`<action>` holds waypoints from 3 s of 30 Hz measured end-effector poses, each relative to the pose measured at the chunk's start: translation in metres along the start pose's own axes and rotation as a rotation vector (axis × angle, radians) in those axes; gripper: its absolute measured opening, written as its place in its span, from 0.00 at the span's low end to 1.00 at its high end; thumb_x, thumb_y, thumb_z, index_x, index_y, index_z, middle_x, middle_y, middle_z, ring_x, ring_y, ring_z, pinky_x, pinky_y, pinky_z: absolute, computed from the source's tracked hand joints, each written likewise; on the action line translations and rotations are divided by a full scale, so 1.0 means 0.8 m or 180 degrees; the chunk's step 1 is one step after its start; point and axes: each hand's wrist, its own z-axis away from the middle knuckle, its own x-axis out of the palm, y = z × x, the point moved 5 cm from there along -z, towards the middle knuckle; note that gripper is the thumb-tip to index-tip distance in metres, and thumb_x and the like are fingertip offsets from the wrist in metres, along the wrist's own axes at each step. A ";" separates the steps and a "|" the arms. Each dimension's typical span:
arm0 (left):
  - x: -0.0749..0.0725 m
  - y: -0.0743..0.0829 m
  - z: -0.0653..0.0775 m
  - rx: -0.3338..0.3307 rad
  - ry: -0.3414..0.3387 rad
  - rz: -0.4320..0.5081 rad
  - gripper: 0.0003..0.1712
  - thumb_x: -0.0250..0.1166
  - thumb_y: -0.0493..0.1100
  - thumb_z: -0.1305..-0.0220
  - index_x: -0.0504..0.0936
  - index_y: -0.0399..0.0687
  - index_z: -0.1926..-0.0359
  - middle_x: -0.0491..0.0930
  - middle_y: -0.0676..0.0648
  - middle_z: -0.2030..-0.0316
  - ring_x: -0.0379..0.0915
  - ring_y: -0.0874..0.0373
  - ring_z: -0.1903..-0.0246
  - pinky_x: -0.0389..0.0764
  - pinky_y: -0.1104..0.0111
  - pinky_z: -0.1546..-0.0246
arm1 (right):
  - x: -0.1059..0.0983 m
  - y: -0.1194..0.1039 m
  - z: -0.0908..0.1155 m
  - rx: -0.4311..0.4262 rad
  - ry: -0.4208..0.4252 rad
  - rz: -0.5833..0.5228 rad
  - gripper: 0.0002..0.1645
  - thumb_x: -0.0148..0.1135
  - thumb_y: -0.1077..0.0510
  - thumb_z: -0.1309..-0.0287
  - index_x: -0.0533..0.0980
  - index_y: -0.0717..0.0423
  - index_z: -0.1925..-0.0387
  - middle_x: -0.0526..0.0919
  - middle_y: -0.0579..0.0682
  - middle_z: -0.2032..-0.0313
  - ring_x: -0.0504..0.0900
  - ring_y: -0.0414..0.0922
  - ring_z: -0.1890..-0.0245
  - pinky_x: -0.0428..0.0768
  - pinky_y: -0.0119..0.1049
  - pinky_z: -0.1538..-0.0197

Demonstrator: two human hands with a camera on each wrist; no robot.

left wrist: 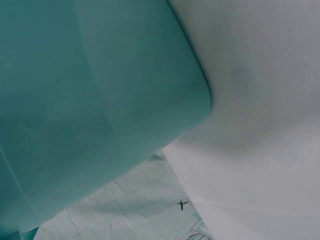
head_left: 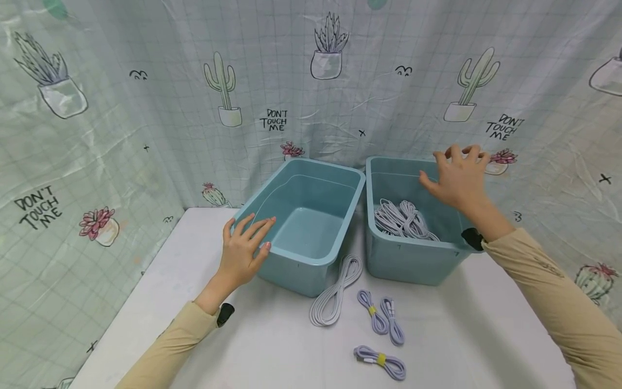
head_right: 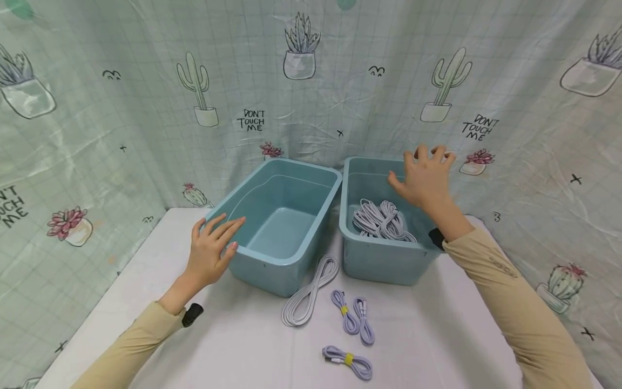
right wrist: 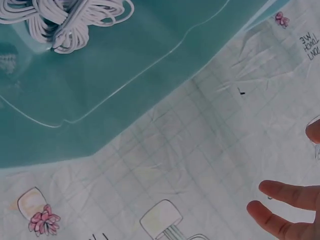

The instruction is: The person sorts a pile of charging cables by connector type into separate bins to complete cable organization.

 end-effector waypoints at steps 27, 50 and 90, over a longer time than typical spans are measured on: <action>0.000 0.000 0.001 -0.0004 0.0016 -0.0002 0.34 0.29 0.63 0.34 0.69 0.54 0.40 0.76 0.47 0.50 0.62 0.42 0.43 0.47 0.40 0.44 | -0.023 -0.038 0.062 -0.0762 0.0708 -0.0106 0.41 0.30 0.30 0.45 0.72 0.56 0.51 0.74 0.59 0.58 0.67 0.65 0.56 0.63 0.62 0.60; 0.002 -0.001 0.001 -0.0003 0.0002 -0.0021 0.32 0.30 0.62 0.34 0.68 0.55 0.40 0.76 0.47 0.50 0.62 0.43 0.43 0.48 0.40 0.44 | -0.005 -0.150 0.152 -0.2328 0.0765 -0.0754 0.27 0.36 0.43 0.37 0.75 0.55 0.54 0.77 0.53 0.56 0.72 0.53 0.57 0.69 0.49 0.61; 0.004 -0.001 0.000 0.0027 0.0062 -0.0012 0.33 0.29 0.62 0.34 0.68 0.55 0.40 0.77 0.47 0.51 0.63 0.43 0.44 0.48 0.40 0.44 | 0.154 -0.212 0.173 -0.3098 -0.0254 -0.0170 0.21 0.65 0.44 0.56 0.74 0.46 0.59 0.77 0.47 0.60 0.72 0.46 0.59 0.70 0.42 0.60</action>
